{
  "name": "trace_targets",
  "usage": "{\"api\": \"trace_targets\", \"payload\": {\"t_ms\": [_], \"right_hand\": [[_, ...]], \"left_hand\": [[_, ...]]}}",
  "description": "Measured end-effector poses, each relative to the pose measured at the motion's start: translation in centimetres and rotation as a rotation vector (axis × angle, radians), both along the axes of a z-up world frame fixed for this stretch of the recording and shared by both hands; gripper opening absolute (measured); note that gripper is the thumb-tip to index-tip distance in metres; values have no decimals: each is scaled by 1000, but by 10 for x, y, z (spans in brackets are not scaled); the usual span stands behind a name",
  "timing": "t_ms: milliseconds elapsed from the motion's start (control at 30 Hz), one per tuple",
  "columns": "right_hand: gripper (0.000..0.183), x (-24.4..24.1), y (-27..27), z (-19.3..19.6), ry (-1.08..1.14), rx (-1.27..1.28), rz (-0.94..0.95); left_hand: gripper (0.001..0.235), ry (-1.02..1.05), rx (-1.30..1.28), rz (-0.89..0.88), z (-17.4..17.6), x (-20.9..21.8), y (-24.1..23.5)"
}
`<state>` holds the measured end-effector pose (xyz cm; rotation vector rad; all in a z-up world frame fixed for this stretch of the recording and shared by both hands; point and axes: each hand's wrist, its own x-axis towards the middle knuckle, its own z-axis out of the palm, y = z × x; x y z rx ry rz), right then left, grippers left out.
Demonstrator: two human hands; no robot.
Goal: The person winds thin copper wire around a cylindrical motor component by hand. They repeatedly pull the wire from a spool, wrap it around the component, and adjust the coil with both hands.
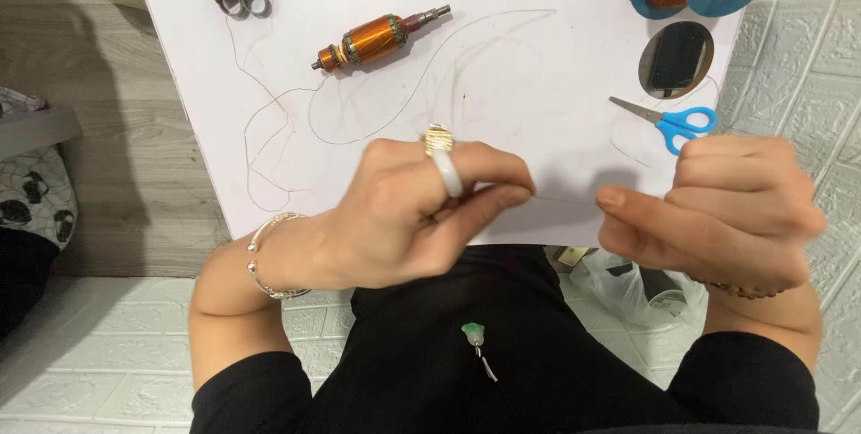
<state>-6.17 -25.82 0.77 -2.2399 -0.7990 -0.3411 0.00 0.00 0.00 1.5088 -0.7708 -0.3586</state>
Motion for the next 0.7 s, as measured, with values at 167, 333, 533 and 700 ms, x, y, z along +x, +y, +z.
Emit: {"api": "trace_targets", "payload": {"t_ms": [167, 333, 533, 700], "right_hand": [[10, -1, -8, -17, -108, 13, -34], [14, -6, -3, -20, -97, -14, -96], [4, -7, 17, -1, -27, -180, -57], [7, -12, 22, 4, 36, -224, -78]], "left_hand": [[6, -101, 55, 70, -4, 5, 16], [4, -190, 268, 84, -2, 9, 22], [36, -580, 286, 214, -6, -7, -4], [9, -640, 75, 265, -12, -8, -22]]}}
